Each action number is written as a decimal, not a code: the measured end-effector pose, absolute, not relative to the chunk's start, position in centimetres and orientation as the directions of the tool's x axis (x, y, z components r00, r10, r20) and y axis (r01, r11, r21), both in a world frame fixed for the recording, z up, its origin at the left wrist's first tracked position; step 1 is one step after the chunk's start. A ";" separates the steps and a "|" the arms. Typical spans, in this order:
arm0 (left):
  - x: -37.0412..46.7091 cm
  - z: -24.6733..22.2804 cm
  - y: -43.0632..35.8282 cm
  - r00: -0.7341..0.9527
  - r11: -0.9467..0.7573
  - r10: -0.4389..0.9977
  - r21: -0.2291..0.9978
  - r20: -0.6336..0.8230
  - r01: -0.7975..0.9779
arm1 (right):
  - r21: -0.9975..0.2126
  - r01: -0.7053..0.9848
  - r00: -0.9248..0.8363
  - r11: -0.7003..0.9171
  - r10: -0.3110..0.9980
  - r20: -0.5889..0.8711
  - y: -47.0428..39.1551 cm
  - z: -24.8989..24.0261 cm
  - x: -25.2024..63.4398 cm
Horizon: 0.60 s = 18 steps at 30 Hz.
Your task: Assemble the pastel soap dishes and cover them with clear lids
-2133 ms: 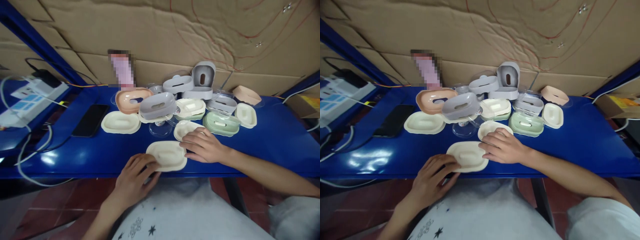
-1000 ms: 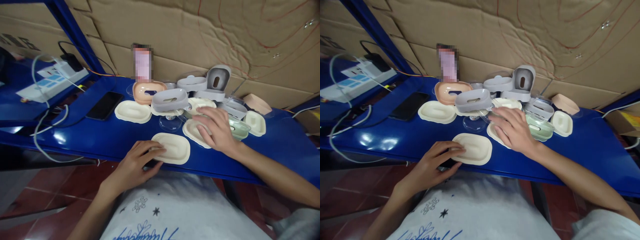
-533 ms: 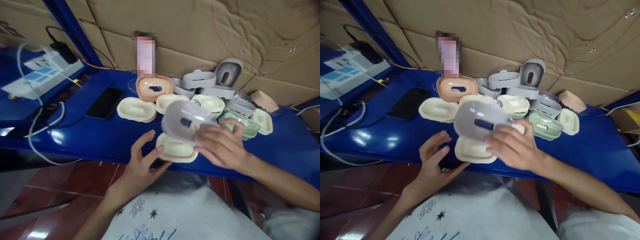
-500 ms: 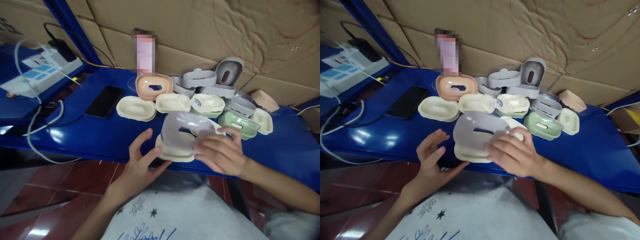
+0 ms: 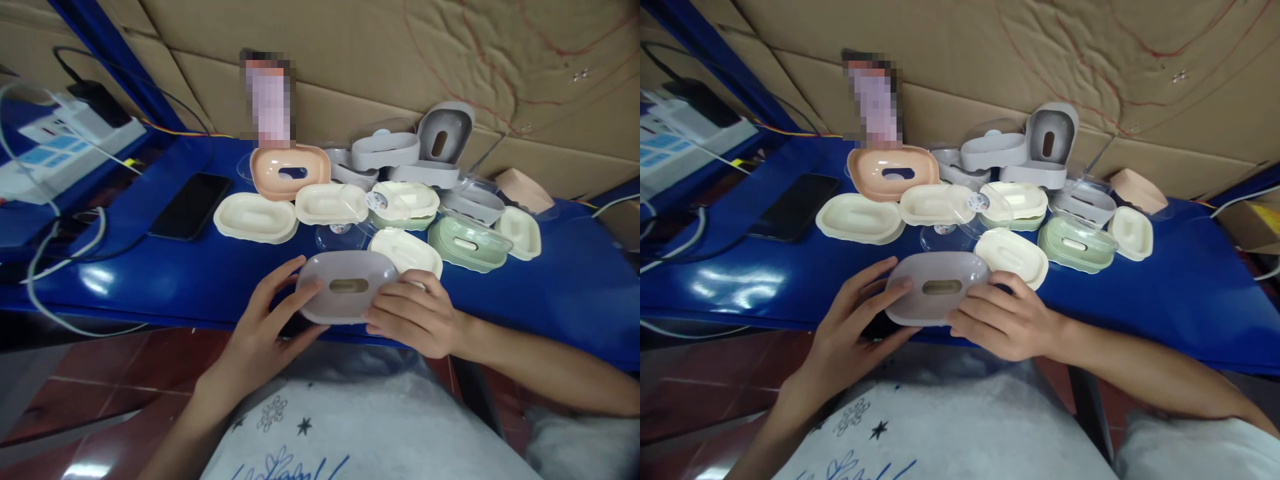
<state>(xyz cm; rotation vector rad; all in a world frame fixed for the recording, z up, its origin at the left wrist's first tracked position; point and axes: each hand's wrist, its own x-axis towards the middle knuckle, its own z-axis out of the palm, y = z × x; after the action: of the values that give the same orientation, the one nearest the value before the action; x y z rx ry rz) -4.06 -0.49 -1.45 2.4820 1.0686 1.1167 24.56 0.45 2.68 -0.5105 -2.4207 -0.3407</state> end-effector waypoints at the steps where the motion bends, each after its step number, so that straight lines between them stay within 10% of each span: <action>1: -4.1 -1.5 -0.5 0.432 -0.702 0.707 0.478 0.560 0.528 | 0.112 0.448 -0.719 0.887 0.283 0.635 0.4 2.6 24.5; 14: -4.2 -1.8 0.0 0.539 -0.768 0.638 0.404 0.549 0.498 | 0.086 0.364 -0.854 0.927 0.295 0.428 1.3 1.0 24.9; 18: -4.3 -1.8 -0.2 0.540 -0.758 0.653 0.448 0.531 0.474 | 0.030 0.654 -0.628 0.756 0.520 0.578 3.4 1.7 26.2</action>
<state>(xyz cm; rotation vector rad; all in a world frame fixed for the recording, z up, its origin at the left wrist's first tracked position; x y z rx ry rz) -4.29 -0.23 -1.76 2.5290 0.9446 1.0276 26.20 3.42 1.65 -0.8802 -2.3989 -0.3200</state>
